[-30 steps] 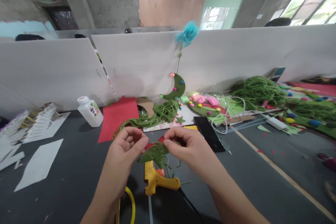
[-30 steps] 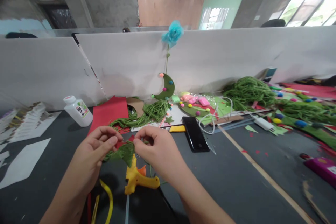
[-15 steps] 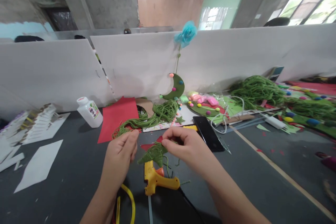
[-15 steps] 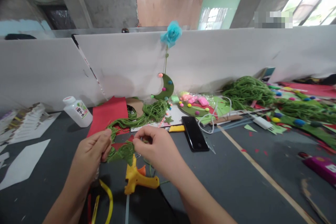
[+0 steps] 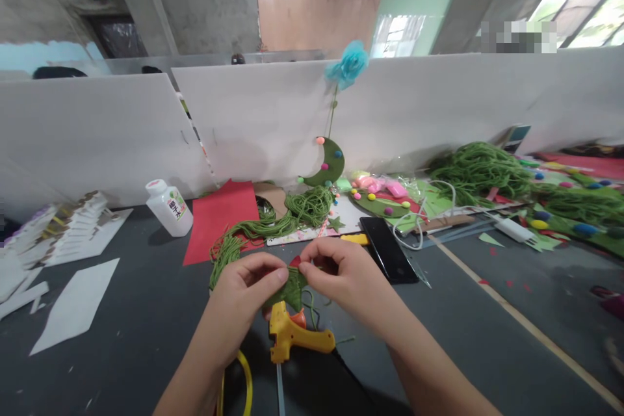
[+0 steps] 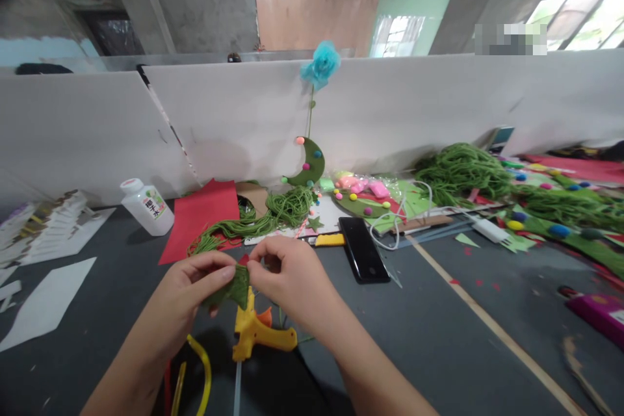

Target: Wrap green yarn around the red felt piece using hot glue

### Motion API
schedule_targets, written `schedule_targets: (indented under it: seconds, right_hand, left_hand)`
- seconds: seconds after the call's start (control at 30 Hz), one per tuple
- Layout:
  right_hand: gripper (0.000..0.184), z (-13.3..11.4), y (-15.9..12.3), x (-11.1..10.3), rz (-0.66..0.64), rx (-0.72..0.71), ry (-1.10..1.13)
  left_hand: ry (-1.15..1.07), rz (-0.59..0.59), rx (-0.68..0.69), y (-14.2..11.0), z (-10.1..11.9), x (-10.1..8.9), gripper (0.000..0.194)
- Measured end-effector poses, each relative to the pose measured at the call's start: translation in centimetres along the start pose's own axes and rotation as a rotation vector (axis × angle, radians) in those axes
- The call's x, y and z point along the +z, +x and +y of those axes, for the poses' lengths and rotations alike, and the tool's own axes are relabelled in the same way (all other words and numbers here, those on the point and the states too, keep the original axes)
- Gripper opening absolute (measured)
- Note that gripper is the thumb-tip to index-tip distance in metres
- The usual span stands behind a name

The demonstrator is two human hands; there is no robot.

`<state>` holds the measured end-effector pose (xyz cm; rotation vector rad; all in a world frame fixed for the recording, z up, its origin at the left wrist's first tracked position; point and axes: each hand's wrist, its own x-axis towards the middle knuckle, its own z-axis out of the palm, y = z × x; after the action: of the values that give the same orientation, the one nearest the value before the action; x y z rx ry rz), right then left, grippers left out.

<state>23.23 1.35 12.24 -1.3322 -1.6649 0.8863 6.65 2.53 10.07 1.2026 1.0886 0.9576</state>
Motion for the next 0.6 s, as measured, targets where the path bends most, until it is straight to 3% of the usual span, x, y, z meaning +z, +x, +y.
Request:
schedule_targets:
  seconds: [0.1,0.3,0.47,0.6]
  right_hand:
    - [0.013,0.1,-0.2,0.1,0.005,-0.073,-0.121]
    - [0.015,0.5,0.1,0.3,0.001,-0.126,-0.267]
    - [0.01,0.1,-0.2,0.0,0.086,-0.156,-0.217]
    - [0.013,-1.0,-1.6,1.2,-0.064,-0.199,-0.213]
  left_hand:
    - [0.13,-0.033,0.058,0.1,0.2,-0.5,0.017]
    - [0.32,0.017,0.201,0.2,0.3,-0.7,0.014]
    - [0.205,0.255,0.264,0.7,-0.4,-0.6,0.009]
    - [0.081,0.404,0.247,1.7,-1.4,-0.7,0.01]
